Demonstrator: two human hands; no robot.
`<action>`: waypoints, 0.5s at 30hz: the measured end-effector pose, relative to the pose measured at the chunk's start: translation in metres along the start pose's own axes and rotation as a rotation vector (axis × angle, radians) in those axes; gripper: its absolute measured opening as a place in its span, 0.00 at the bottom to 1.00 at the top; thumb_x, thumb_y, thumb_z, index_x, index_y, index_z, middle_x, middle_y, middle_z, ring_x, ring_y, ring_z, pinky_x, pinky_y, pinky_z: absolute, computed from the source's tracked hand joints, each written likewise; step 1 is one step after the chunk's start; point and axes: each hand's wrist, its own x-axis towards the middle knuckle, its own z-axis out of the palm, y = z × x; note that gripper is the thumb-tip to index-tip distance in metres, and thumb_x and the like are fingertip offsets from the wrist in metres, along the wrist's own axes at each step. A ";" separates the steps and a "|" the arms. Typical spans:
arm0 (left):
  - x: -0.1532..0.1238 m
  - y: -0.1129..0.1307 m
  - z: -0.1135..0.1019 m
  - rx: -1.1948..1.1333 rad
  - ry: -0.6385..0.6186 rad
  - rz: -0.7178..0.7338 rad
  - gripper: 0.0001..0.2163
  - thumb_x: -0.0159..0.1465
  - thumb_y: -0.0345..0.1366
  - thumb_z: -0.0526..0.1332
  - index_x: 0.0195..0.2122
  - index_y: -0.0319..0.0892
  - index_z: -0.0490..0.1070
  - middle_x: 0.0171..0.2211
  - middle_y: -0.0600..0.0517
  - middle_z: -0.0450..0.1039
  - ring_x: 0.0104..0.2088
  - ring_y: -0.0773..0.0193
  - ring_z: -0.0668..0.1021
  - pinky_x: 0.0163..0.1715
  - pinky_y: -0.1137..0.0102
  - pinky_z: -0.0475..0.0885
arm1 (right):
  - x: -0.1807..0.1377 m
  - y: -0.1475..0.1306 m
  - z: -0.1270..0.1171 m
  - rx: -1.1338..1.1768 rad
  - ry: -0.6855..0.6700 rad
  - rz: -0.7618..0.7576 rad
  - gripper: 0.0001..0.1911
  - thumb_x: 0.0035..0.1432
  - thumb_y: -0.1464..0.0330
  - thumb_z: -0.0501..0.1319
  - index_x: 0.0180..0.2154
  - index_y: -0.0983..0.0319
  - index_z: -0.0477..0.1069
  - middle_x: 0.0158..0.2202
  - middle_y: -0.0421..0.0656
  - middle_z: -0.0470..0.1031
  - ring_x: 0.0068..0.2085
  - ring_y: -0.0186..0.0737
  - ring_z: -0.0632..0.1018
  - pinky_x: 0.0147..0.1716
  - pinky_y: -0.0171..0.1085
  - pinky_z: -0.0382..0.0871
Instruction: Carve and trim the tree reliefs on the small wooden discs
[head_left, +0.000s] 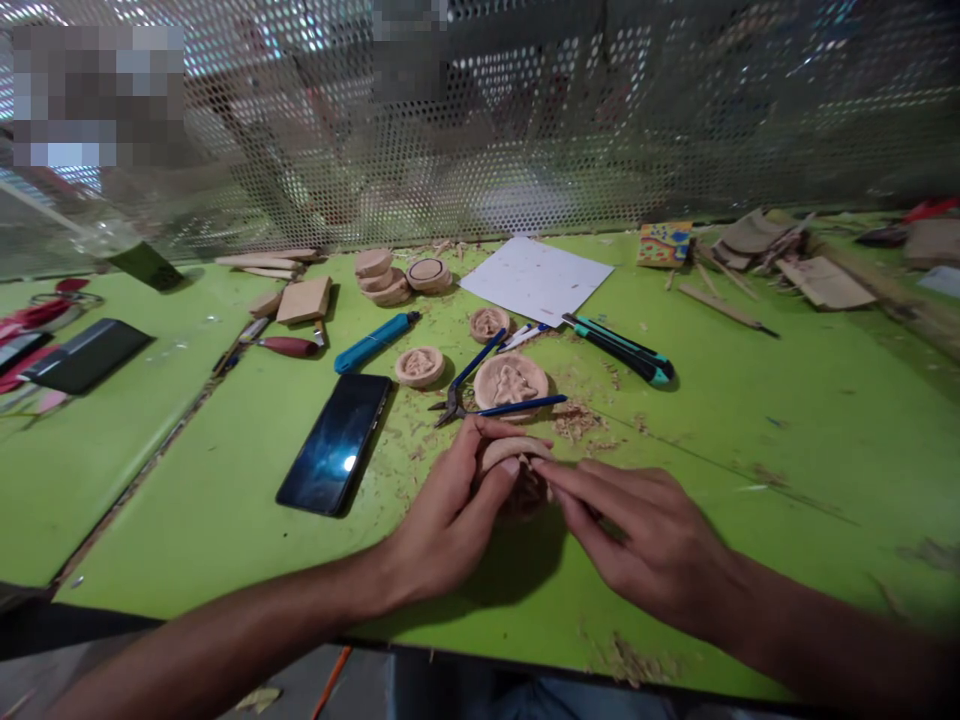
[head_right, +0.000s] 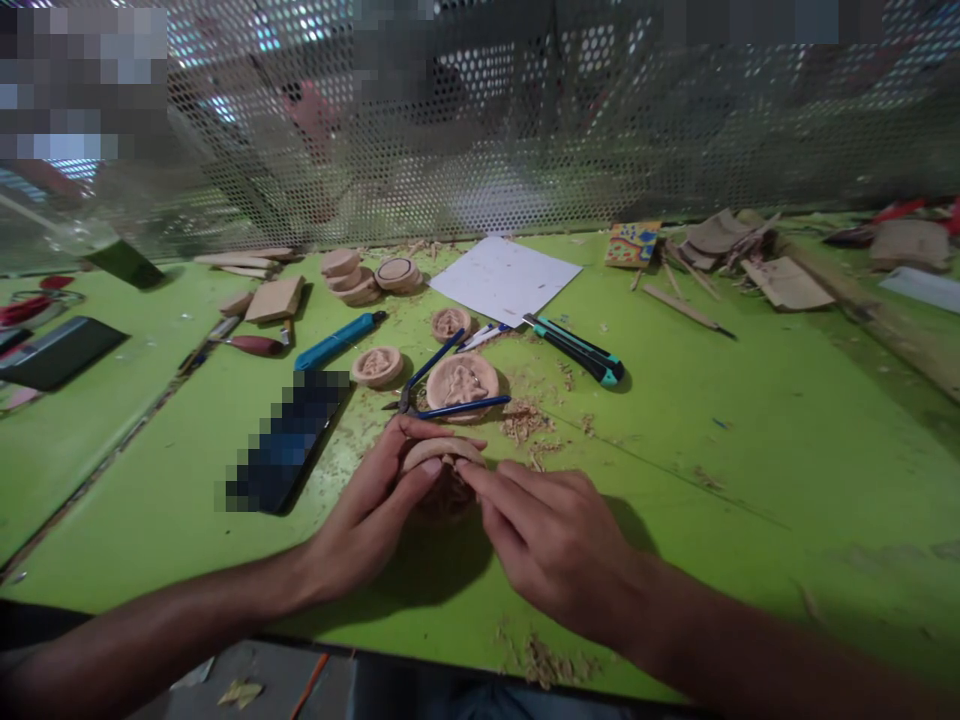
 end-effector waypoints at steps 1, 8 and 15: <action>0.000 0.000 0.000 -0.007 0.000 -0.002 0.08 0.78 0.37 0.53 0.55 0.45 0.67 0.53 0.49 0.74 0.55 0.61 0.76 0.55 0.65 0.72 | 0.001 0.000 0.000 0.010 -0.001 0.006 0.15 0.73 0.77 0.53 0.58 0.67 0.70 0.45 0.44 0.78 0.41 0.33 0.79 0.42 0.34 0.75; -0.001 0.005 -0.001 -0.086 -0.019 -0.032 0.08 0.77 0.37 0.54 0.53 0.45 0.68 0.52 0.49 0.76 0.54 0.61 0.77 0.52 0.66 0.75 | -0.001 0.003 -0.004 -0.014 -0.002 -0.054 0.16 0.74 0.78 0.54 0.60 0.69 0.68 0.47 0.46 0.77 0.45 0.35 0.78 0.46 0.36 0.72; 0.001 0.004 -0.002 -0.100 -0.013 -0.053 0.07 0.76 0.35 0.55 0.51 0.44 0.69 0.52 0.49 0.76 0.54 0.60 0.77 0.55 0.62 0.73 | 0.000 0.002 -0.003 -0.068 -0.009 -0.084 0.16 0.74 0.79 0.54 0.59 0.71 0.68 0.47 0.47 0.76 0.45 0.36 0.77 0.44 0.37 0.71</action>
